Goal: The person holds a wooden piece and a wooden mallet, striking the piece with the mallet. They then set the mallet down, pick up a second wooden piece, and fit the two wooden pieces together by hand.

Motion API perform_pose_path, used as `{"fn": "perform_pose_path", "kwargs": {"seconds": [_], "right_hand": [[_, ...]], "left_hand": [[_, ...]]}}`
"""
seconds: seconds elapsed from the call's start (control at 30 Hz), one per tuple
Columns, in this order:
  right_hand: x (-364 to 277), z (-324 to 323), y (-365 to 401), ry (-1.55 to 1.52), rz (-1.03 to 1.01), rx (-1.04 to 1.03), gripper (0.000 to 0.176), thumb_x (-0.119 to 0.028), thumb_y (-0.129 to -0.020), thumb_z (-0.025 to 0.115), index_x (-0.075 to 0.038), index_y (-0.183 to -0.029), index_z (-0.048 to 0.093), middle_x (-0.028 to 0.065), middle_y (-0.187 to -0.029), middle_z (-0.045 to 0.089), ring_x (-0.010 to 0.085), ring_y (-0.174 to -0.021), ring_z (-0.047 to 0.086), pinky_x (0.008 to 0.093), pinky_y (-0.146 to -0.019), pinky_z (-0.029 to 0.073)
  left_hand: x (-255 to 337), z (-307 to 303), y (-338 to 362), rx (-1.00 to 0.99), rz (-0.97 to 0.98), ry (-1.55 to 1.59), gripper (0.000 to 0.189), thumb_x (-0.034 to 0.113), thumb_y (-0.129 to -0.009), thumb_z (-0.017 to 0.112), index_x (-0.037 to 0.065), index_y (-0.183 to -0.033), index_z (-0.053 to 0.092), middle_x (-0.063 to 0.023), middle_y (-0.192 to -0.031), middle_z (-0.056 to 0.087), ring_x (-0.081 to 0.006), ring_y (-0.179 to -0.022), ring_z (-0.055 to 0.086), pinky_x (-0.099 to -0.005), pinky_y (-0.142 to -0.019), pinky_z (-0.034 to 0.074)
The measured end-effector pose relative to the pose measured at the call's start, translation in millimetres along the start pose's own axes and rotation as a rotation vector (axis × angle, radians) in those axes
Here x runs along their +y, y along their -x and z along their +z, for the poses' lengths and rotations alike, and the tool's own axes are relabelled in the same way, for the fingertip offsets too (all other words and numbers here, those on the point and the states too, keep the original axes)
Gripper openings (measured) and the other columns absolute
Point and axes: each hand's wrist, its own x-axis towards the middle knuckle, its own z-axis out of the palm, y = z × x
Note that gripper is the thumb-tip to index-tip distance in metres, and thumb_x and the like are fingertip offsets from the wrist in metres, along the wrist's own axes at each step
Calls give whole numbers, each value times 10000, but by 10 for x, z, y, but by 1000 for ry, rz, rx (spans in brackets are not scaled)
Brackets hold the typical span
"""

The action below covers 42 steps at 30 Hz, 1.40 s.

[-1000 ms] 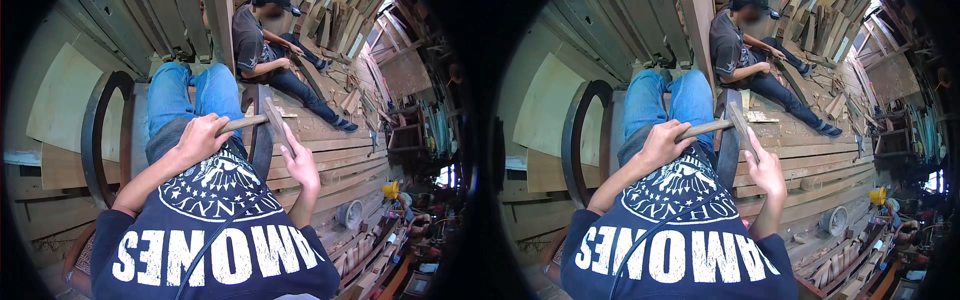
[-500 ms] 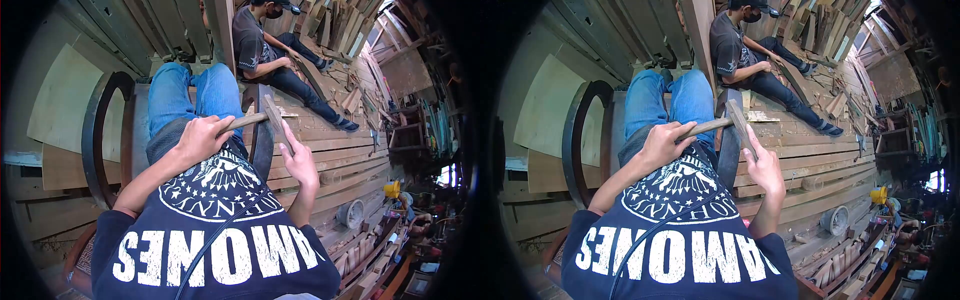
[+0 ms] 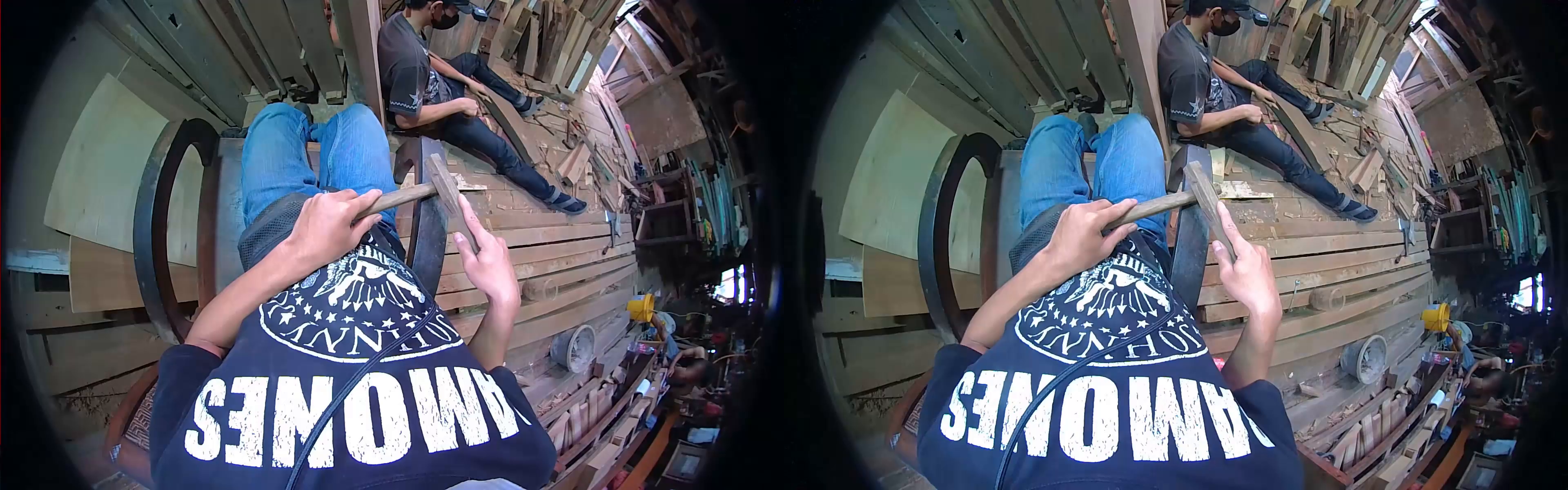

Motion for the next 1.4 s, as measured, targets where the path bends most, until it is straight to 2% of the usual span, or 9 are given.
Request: {"fn": "perform_pose_path", "kwargs": {"seconds": [0.4, 0.47, 0.53, 0.6, 0.7, 0.77, 0.83, 1.13, 1.4], "right_hand": [[27, 23, -5, 11, -45, 30, 695, -168, -961, 621, -342, -1572, 340, 296, -1048, 682, 482, -985, 651, 526, -853, 528], [9, 18, -7, 8, -29, 23, 696, -168, -960, 623, -341, -1572, 340, 297, -1044, 682, 482, -981, 652, 527, -851, 527], [-35, -9, -4, 8, -11, 17, 697, -168, -959, 624, -340, -1572, 341, 297, -1039, 682, 483, -977, 652, 527, -850, 527], [-107, -40, -12, -1, 118, -50, 655, -134, -960, 607, -279, -1562, 393, 260, -1239, 655, 449, -1122, 638, 435, -944, 508], [-129, -28, 2, -14, 98, -27, 659, -129, -957, 608, -279, -1562, 392, 259, -1252, 650, 449, -1135, 631, 435, -948, 506], [-102, -15, -4, -14, 90, -24, 664, -124, -955, 610, -279, -1562, 391, 258, -1254, 649, 448, -1147, 624, 438, -955, 503], [-34, 12, -7, 10, 12, 11, 694, -168, -958, 619, -349, -1569, 346, 294, -1046, 684, 478, -971, 659, 523, -868, 525], [32, 54, -24, -12, -89, 59, 697, -157, -957, 620, -332, -1573, 344, 268, -1117, 683, 471, -1010, 654, 511, -908, 526], [-33, 35, -37, 40, -33, 26, 704, -161, -963, 618, -332, -1579, 324, 260, -1138, 682, 470, -1031, 648, 517, -915, 524]], "left_hand": [[7, 4, -4, -21, -18, 7, 367, 294, -917, 717, 100, -1227, 686, -156, -873, 707, -368, -757, 706, -469, -674, 576], [2, 24, -6, 63, 32, 4, 372, 276, -882, 768, 79, -1195, 726, -142, -785, 685, -330, -666, 682, -416, -622, 553], [12, 16, -18, 51, 23, -4, 368, 281, -886, 765, 78, -1191, 728, -142, -781, 685, -328, -665, 682, -415, -621, 553], [13, 16, -20, 44, 13, -15, 365, 286, -891, 761, 76, -1187, 730, -142, -776, 686, -327, -663, 682, -415, -620, 552], [-10, 29, -17, 70, 22, 5, 366, 289, -895, 756, 78, -1194, 729, -142, -776, 691, -323, -663, 685, -414, -621, 553], [-22, 35, -14, 59, 19, -11, 369, 294, -897, 753, 82, -1198, 729, -142, -775, 693, -323, -666, 688, -414, -623, 556], [-27, 40, -16, 68, 29, -15, 367, 291, -901, 748, 86, -1205, 728, -142, -777, 694, -322, -668, 689, -415, -622, 556], [-30, 49, -10, 45, 22, -21, 370, 295, -913, 734, 93, -1223, 724, -138, -771, 692, -312, -651, 681, -415, -618, 553], [-10, 32, -16, 15, -5, -3, 379, 296, -916, 731, 87, -1232, 718, -145, -782, 698, -323, -666, 685, -423, -638, 555]]}}
